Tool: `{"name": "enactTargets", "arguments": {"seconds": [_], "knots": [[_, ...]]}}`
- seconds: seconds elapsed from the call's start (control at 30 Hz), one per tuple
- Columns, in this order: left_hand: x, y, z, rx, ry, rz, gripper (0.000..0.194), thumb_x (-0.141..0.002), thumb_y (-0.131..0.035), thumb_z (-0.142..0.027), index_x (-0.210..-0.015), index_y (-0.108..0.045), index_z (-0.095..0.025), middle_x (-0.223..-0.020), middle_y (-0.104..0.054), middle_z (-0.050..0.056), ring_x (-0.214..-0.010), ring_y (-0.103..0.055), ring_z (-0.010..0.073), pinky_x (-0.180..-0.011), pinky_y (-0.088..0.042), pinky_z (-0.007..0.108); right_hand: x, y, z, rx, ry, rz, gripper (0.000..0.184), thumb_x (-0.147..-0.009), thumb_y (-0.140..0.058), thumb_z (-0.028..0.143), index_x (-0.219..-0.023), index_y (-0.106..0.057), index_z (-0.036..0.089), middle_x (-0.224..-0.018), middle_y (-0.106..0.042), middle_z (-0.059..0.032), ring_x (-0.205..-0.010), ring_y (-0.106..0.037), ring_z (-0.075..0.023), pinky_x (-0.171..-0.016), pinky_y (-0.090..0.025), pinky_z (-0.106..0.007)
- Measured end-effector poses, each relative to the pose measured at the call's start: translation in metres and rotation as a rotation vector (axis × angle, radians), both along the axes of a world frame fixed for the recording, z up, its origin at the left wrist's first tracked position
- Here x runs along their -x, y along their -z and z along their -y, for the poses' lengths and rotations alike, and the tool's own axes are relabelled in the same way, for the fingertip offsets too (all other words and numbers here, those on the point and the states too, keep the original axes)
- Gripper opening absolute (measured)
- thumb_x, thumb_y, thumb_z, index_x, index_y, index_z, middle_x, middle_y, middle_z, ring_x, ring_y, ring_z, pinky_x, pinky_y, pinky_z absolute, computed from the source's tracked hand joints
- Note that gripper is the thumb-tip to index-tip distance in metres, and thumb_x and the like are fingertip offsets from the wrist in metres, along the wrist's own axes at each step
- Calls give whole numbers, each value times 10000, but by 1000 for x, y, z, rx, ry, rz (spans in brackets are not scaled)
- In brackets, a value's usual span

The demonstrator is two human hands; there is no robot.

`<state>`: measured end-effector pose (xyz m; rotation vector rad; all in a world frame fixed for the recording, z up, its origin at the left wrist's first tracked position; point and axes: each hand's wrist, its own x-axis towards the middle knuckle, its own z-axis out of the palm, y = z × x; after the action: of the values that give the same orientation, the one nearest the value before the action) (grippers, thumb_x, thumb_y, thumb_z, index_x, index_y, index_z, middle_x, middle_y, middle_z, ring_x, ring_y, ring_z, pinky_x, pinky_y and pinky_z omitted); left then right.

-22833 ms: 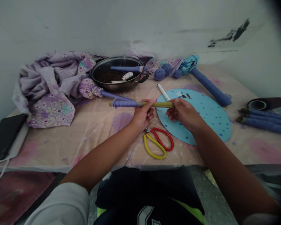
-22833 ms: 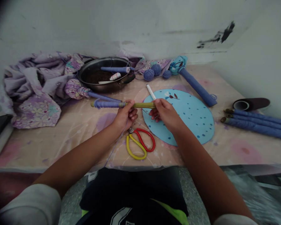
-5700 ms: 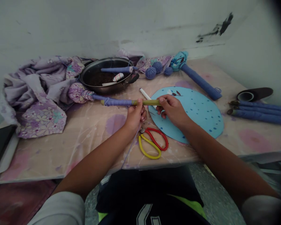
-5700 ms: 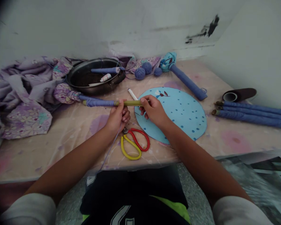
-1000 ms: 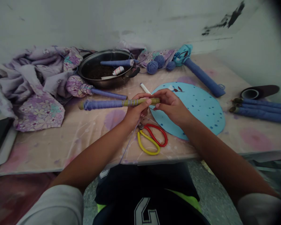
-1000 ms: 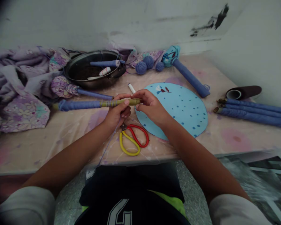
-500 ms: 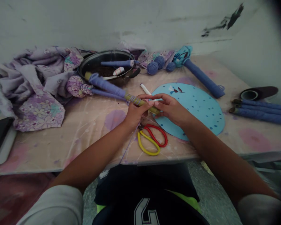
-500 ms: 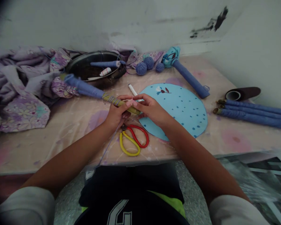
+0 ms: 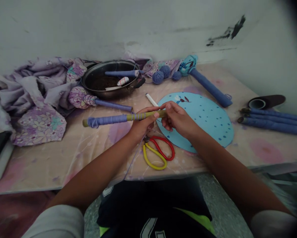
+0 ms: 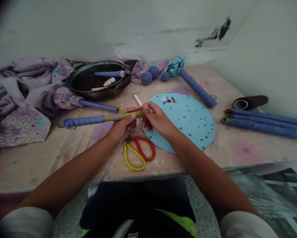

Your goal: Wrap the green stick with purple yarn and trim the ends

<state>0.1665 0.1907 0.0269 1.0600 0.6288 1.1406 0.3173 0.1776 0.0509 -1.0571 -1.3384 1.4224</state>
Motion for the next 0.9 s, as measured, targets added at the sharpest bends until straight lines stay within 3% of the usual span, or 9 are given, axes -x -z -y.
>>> {"name": "enactTargets", "arguments": {"seconds": [0.07,0.17,0.27,0.4,0.53,0.67,0.77,0.9], "knots": [[0,0,0,-4,14,14,423,-687,-707,-350,-1061,-568,-208,-473,-410,-107,-360,-278,18,-388,-214,189,0,0,-1,-21,9,3,318,-809,-569,514,-897,-494,217,-538,-499,69,-414,-427,-57,-351,-289,-155],[0,-1,1,-1,25,17,467,-665,-723,-368,-1071,-539,-228,-562,-490,-89,-365,-282,8,-381,-205,189,-1,1,-2,-128,-5,-75,332,-690,-736,376,-849,-491,217,-713,-560,45,-606,-525,-71,-493,-435,-171],[0,-3,3,-8,31,-5,476,-646,-737,-387,-1049,-537,-232,-614,-521,-76,-366,-284,2,-374,-191,190,-2,1,-3,-96,-22,-100,344,-717,-698,445,-890,-490,232,-825,-576,25,-699,-569,-92,-551,-483,-203],[1,-4,6,-26,66,-54,488,-647,-739,-386,-1064,-542,-228,-509,-429,-96,-365,-277,17,-378,-164,195,-1,2,-4,-44,75,-18,388,-820,-498,591,-899,-523,212,-628,-524,34,-496,-498,-75,-382,-353,-167],[1,-3,6,-24,64,-59,520,-654,-732,-393,-1105,-533,-229,-471,-380,-107,-369,-266,24,-385,-169,194,-3,2,-6,-9,31,-17,304,-791,-607,492,-861,-523,208,-568,-503,55,-429,-410,-58,-351,-290,-163],[1,-2,3,-39,53,-31,484,-672,-720,-378,-1094,-531,-237,-523,-428,-97,-372,-267,16,-385,-182,193,-6,3,-8,-142,9,-104,374,-660,-764,349,-925,-530,227,-841,-596,15,-714,-559,-96,-574,-467,-204],[-1,-1,4,-55,16,-14,431,-670,-722,-369,-1045,-552,-242,-592,-483,-80,-377,-279,10,-379,-187,196,-6,5,-8,-188,35,-120,379,-676,-748,386,-955,-537,241,-956,-594,-1,-896,-567,-128,-724,-485,-244],[-3,-1,4,-40,-15,0,390,-679,-716,-362,-1021,-576,-238,-560,-460,-82,-377,-289,18,-381,-201,196,-2,5,-6,-88,-5,-98,345,-780,-599,536,-949,-553,238,-806,-578,15,-697,-557,-101,-553,-443,-209]]}}
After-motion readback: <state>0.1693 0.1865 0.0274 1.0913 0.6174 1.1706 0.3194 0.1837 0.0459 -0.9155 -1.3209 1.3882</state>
